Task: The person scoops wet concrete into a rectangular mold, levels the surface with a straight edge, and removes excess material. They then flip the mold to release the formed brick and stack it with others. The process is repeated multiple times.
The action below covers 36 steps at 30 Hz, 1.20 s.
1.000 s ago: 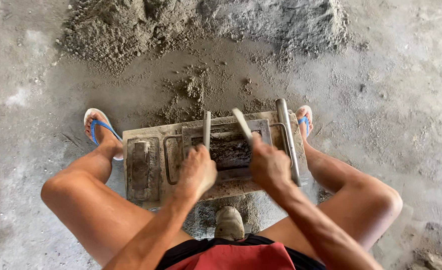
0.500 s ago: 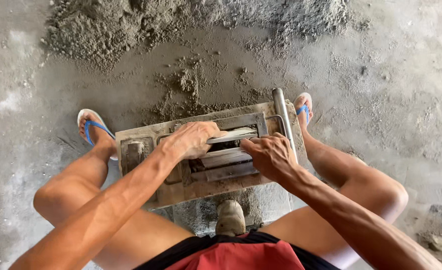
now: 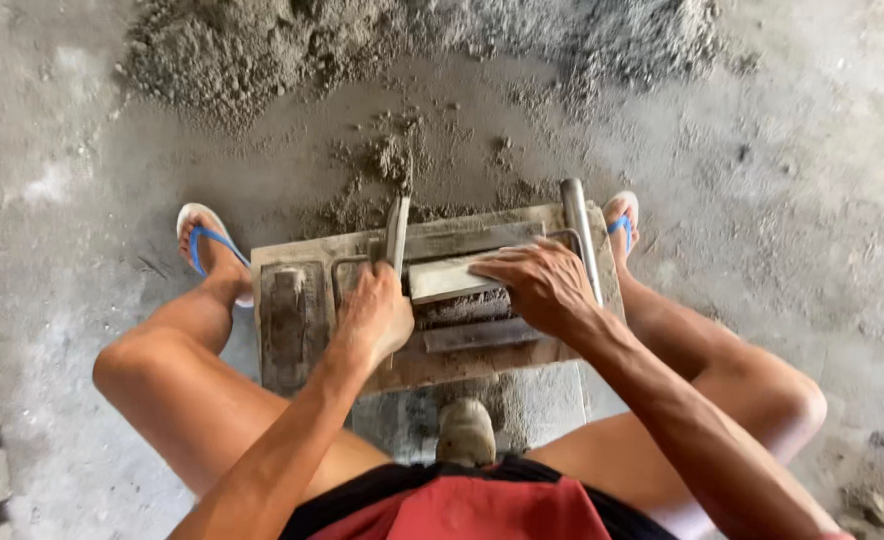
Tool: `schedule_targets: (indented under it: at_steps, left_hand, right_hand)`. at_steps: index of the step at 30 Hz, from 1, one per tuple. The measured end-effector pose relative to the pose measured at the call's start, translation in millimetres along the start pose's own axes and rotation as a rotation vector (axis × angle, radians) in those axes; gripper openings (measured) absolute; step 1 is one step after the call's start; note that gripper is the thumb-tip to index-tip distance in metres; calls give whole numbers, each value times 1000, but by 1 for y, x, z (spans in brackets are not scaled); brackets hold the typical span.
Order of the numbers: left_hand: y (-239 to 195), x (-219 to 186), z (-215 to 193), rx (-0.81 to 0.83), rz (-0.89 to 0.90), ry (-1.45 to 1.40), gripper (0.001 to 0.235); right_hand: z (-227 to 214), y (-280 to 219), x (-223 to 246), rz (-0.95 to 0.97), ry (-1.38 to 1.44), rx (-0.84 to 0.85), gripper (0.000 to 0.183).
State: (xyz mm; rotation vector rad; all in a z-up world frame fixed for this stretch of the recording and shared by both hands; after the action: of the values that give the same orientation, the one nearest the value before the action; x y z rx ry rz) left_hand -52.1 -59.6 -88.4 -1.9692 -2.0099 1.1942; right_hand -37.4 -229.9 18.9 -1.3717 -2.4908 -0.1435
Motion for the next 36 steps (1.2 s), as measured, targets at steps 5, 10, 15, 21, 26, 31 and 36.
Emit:
schedule_targets:
  at_steps: [5,10,15,21,26,31,36]
  left_hand:
    - [-44,-54,-16,-6,-91,-261,49]
    - [-29,-32,-4,-99,-103,-208,42]
    - [-4,-45,-67,-47,239,-58,40]
    - [-6,-86,-56,235,606,146,41]
    - [-5,-17,-91,-56,212,-322,50]
    - [-55,117,4,-605,156,-35,47]
    - [-21,115,10,-324,-266,-245,48]
  right_hand:
    - [3,-37,-16,707,-370,368,42]
    - [4,-52,-6,588,-321,102,32]
    - [-29,-69,-21,112,-63,-34,41]
    - [50,-35,-32,42,-177,139,34]
    - [-9,-57,-84,471,97,-53,8]
    - [34,-163,-139,985,173,-344,22]
    - [63,-129,-130,1349,356,-121,26]
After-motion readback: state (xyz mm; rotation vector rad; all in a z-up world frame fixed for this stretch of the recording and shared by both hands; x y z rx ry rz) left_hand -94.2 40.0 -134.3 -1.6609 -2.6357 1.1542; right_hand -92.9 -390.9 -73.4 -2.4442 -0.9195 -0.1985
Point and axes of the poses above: each hand's wrist, its own y-axis towards the middle knuckle, its own z-axis out of the palm, x = y × z, the point moved 7 cm from there along y, towards the middle knuckle, and after that the axes turned 2 degrees about -y, right-handed, at the moved point
